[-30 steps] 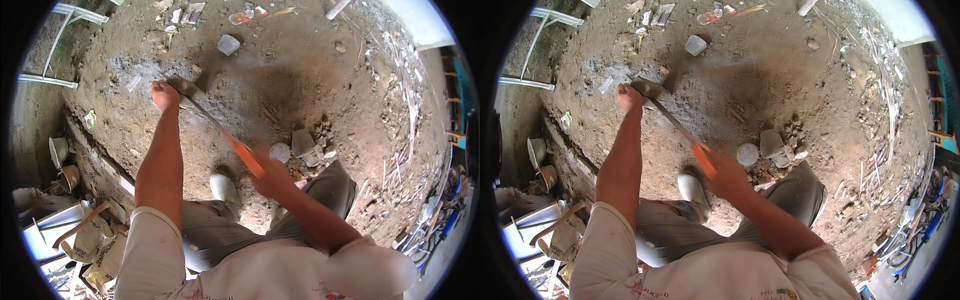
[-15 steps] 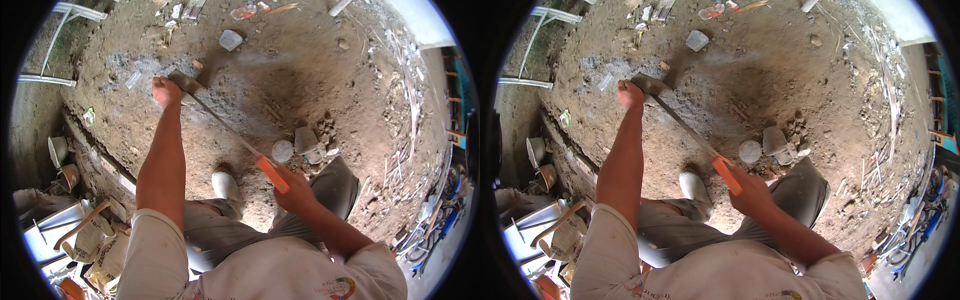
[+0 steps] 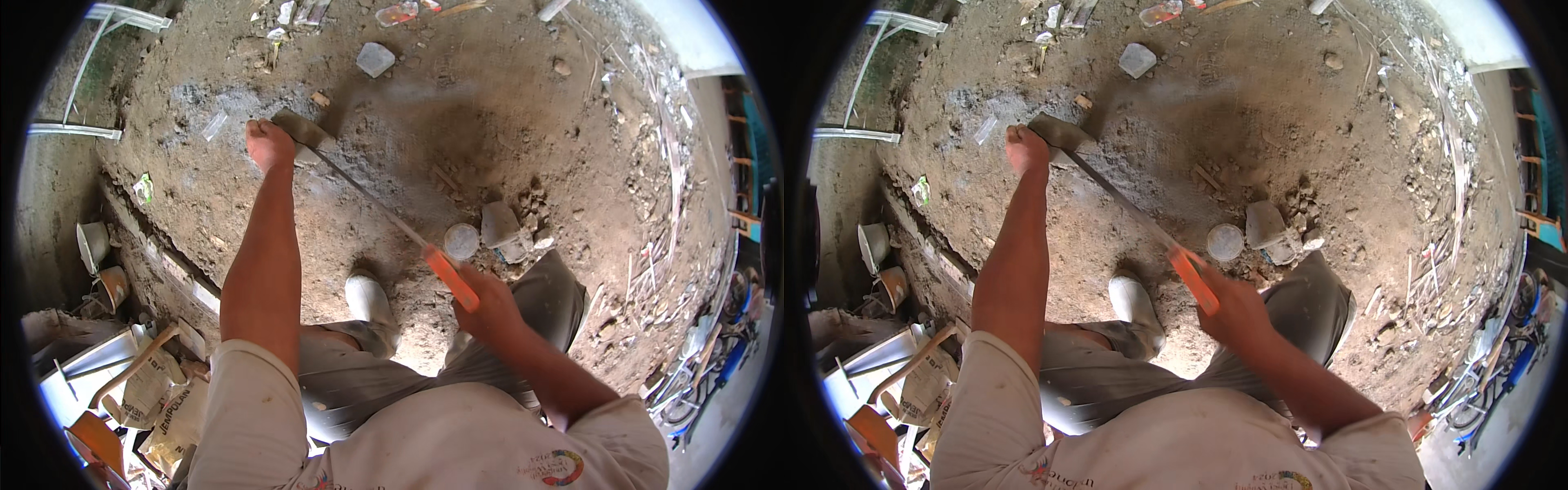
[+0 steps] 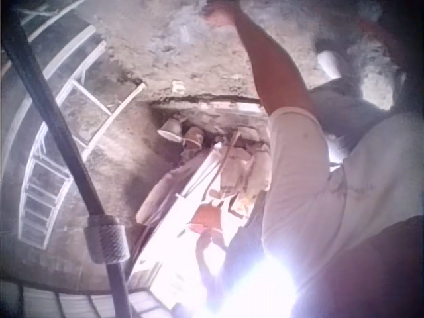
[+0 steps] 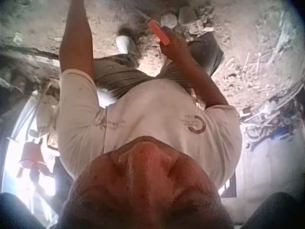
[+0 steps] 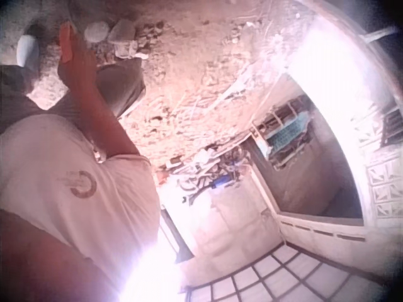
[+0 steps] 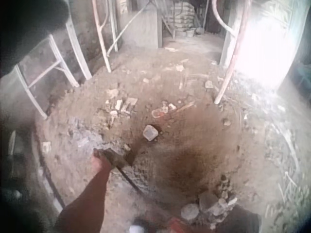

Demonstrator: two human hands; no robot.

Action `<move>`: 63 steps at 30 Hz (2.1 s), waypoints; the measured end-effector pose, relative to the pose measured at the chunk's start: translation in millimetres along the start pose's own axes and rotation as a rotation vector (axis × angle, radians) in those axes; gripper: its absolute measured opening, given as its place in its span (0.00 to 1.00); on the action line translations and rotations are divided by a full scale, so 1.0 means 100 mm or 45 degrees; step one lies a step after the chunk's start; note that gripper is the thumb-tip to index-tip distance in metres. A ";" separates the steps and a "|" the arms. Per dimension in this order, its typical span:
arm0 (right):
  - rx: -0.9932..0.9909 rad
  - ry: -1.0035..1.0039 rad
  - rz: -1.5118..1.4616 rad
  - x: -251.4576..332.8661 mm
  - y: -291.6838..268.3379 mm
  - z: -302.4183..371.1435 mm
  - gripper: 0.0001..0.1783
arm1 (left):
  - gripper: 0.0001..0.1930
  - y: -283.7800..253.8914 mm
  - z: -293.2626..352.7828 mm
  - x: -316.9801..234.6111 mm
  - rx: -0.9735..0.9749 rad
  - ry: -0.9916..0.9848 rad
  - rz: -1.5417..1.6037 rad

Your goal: The person carries paving stones and places them into a trench. They use a trowel to scoop mortar from a bucket and spread it between the stones, then use a hammer to tap the stones into place.

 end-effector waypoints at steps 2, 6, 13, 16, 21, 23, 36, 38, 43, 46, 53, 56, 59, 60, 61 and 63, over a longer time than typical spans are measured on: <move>-0.162 -0.102 -0.046 -0.08 0.19 -0.42 0.21 | 0.15 0.04 0.03 -0.06 -0.010 0.047 0.009; -0.079 -0.040 -0.103 0.20 0.41 -0.92 0.19 | 0.16 0.10 -0.12 0.02 -0.033 0.138 -0.047; -0.017 -0.103 0.164 -0.06 0.08 0.14 0.30 | 0.17 0.05 -0.07 0.08 -0.040 0.057 -0.079; -0.217 -0.142 -0.028 0.16 0.23 -0.61 0.28 | 0.17 0.19 0.00 0.03 0.031 0.000 0.100; -0.169 -0.197 -0.086 0.12 0.38 -0.59 0.27 | 0.17 0.15 -0.20 0.35 -0.073 0.138 -0.063; -0.147 -0.234 0.062 -0.06 0.21 0.04 0.27 | 0.18 0.14 -0.17 0.33 -0.059 0.104 -0.066; -0.152 -0.140 -0.068 -0.20 0.20 0.06 0.23 | 0.15 0.04 -0.09 0.07 -0.007 0.031 -0.025; -0.150 -0.168 0.078 -0.18 0.13 0.11 0.26 | 0.15 0.02 -0.09 0.12 -0.029 0.062 0.020; -0.214 -0.155 -0.016 -0.15 0.40 -0.68 0.32 | 0.17 0.20 -0.05 0.03 0.000 0.125 -0.017; -0.167 -0.171 -0.016 -0.19 0.49 -0.45 0.33 | 0.17 0.14 -0.03 0.08 -0.002 0.077 -0.089; -0.105 -0.054 -0.075 -0.28 0.15 -0.04 0.32 | 0.18 0.07 -0.05 0.01 -0.015 0.063 -0.006; -0.236 -0.166 -0.063 -0.20 0.41 -0.62 0.31 | 0.17 0.15 -0.10 0.09 -0.056 0.126 -0.105; -0.132 -0.042 -0.059 -0.23 0.48 -0.42 0.32 | 0.15 0.12 -0.10 0.22 -0.045 0.086 -0.043; -0.081 -0.011 -0.075 -0.27 0.42 -0.16 0.32 | 0.15 0.08 -0.19 0.25 -0.054 0.068 -0.049; -0.085 -0.048 0.001 -0.35 0.30 0.16 0.32 | 0.15 0.10 -0.17 0.22 -0.050 0.098 -0.042; -0.075 -0.033 0.061 -0.39 0.15 0.33 0.30 | 0.16 0.13 -0.09 0.08 -0.053 0.166 -0.027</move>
Point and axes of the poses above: each hand's wrist, its own z-axis away from the middle knuckle, its own y-axis out of the palm, x = y × z, the point moved 2 cm from there along -z, towards the middle knuckle, and after that the axes turned 2 degrees about y, right-handed, at the moved point
